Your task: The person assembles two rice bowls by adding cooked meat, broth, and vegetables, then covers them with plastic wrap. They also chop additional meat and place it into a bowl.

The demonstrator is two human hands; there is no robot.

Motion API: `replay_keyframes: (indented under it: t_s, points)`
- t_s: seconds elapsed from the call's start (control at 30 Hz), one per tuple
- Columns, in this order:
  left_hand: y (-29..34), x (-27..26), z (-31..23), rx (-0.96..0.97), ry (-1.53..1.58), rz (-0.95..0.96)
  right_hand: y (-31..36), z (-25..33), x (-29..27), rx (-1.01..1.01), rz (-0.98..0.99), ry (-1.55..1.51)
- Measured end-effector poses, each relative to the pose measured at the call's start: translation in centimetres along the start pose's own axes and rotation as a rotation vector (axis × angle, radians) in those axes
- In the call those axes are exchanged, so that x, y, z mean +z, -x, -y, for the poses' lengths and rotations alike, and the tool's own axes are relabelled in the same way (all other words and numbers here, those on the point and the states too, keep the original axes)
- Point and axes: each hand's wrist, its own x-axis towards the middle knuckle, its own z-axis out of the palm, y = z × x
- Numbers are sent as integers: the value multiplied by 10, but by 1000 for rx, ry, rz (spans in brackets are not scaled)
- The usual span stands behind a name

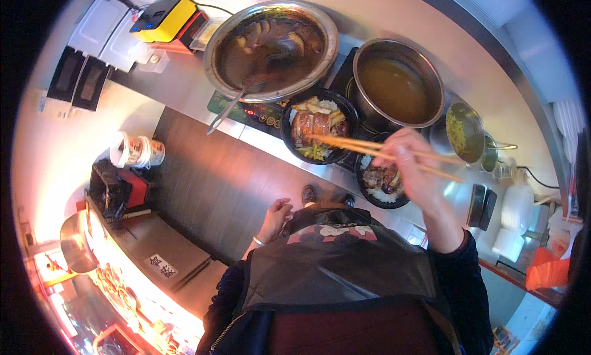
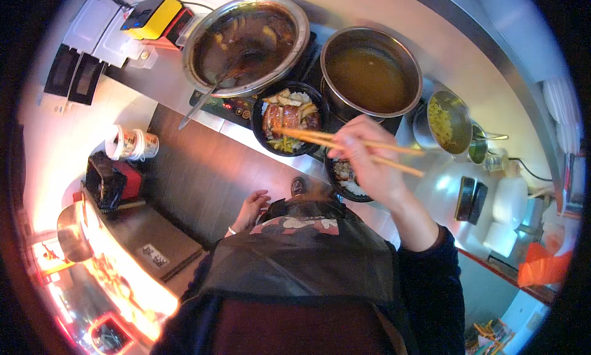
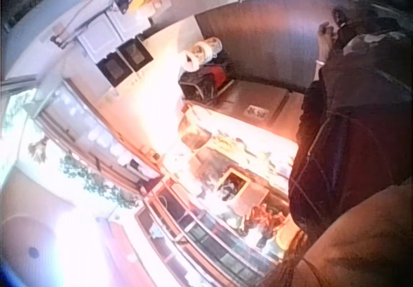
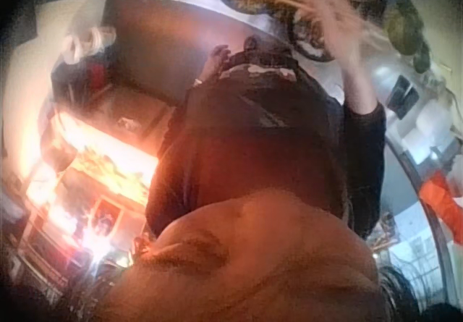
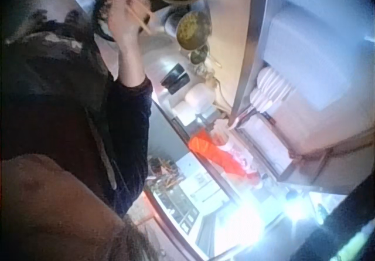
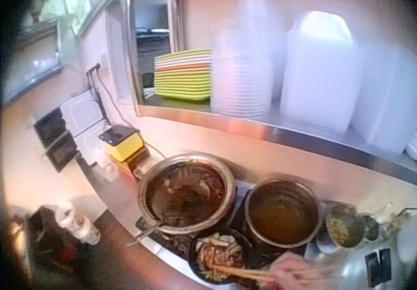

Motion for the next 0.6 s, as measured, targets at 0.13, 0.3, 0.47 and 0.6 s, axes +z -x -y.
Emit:
replay_keyframes:
  t_s: [0.13,0.3,0.47,0.6]
  points:
    - [11,12,-78,136,121,119,3,-2,2,-34,84,186]
    - [0,17,-158,227,91,358,37,25,-89,-152,-568,-57]
    - [-41,27,-198,77,0,594,75,-14,-184,1,-1045,220]
    - [-55,36,-204,30,13,612,83,-86,-227,101,-983,596]
